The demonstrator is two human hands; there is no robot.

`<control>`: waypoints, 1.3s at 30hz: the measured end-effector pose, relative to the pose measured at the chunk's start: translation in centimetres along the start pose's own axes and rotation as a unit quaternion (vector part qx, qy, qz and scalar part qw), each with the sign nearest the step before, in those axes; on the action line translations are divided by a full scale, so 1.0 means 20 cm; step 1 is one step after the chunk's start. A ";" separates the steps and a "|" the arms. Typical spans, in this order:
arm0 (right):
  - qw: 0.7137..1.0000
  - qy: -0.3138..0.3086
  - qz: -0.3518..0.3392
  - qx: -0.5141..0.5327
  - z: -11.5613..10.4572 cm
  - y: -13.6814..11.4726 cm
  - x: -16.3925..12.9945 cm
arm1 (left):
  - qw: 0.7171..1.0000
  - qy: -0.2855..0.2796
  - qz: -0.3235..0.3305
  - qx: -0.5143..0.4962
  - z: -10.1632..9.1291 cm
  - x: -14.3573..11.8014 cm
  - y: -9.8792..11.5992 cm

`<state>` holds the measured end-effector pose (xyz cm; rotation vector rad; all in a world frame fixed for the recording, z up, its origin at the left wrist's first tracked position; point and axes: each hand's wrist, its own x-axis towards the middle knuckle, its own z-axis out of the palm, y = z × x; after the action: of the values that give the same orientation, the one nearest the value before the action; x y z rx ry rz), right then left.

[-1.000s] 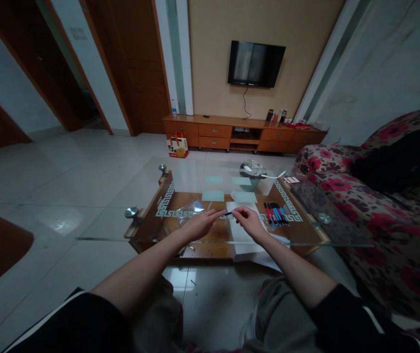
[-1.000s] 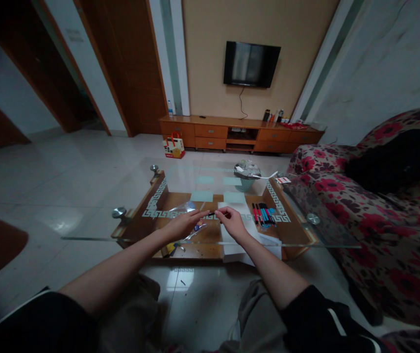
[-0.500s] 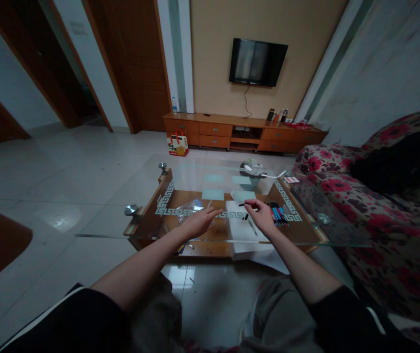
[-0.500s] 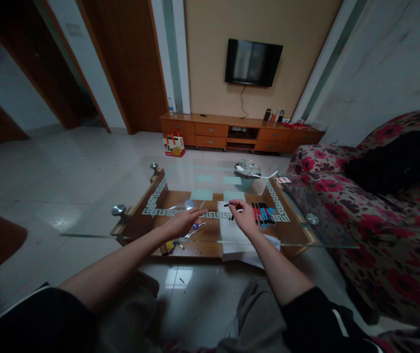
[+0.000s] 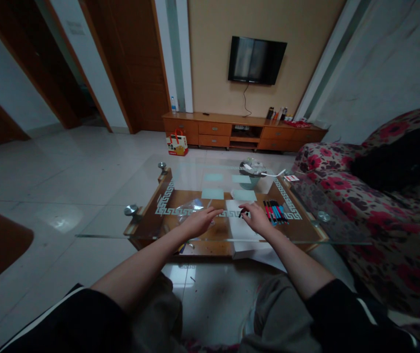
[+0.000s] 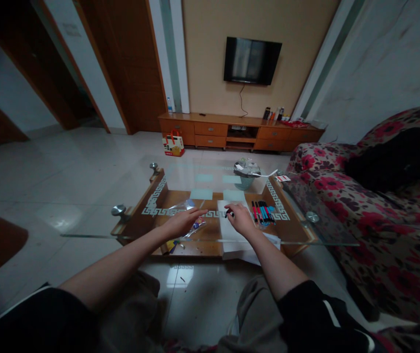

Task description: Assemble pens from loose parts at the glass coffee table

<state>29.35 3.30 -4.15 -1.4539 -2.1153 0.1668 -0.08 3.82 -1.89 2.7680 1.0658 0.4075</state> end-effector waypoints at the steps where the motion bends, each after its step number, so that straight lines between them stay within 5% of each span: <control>1: 1.000 -0.003 0.000 -0.008 0.00 0.00 0.00 | 1.000 0.002 0.001 0.001 0.00 0.00 0.00; 15: 0.999 -0.029 0.016 -0.016 0.00 0.00 -0.01 | 1.000 -0.001 0.005 0.005 -0.01 0.00 0.00; 22: 0.998 0.040 -0.038 -0.023 -0.06 -0.17 0.01 | 1.000 0.013 0.002 0.009 0.00 0.00 0.01; 27: 0.996 0.027 -0.091 0.007 -0.03 -0.31 0.01 | 1.000 0.009 0.007 -0.006 0.01 0.01 0.01; 39: 0.994 0.021 -0.105 0.034 0.01 -0.33 0.01 | 1.000 0.013 0.020 0.010 0.00 0.01 0.01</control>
<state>23.88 0.83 -1.59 -1.1770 -2.1891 0.1244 0.27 3.75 -1.83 2.8132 1.0271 0.4428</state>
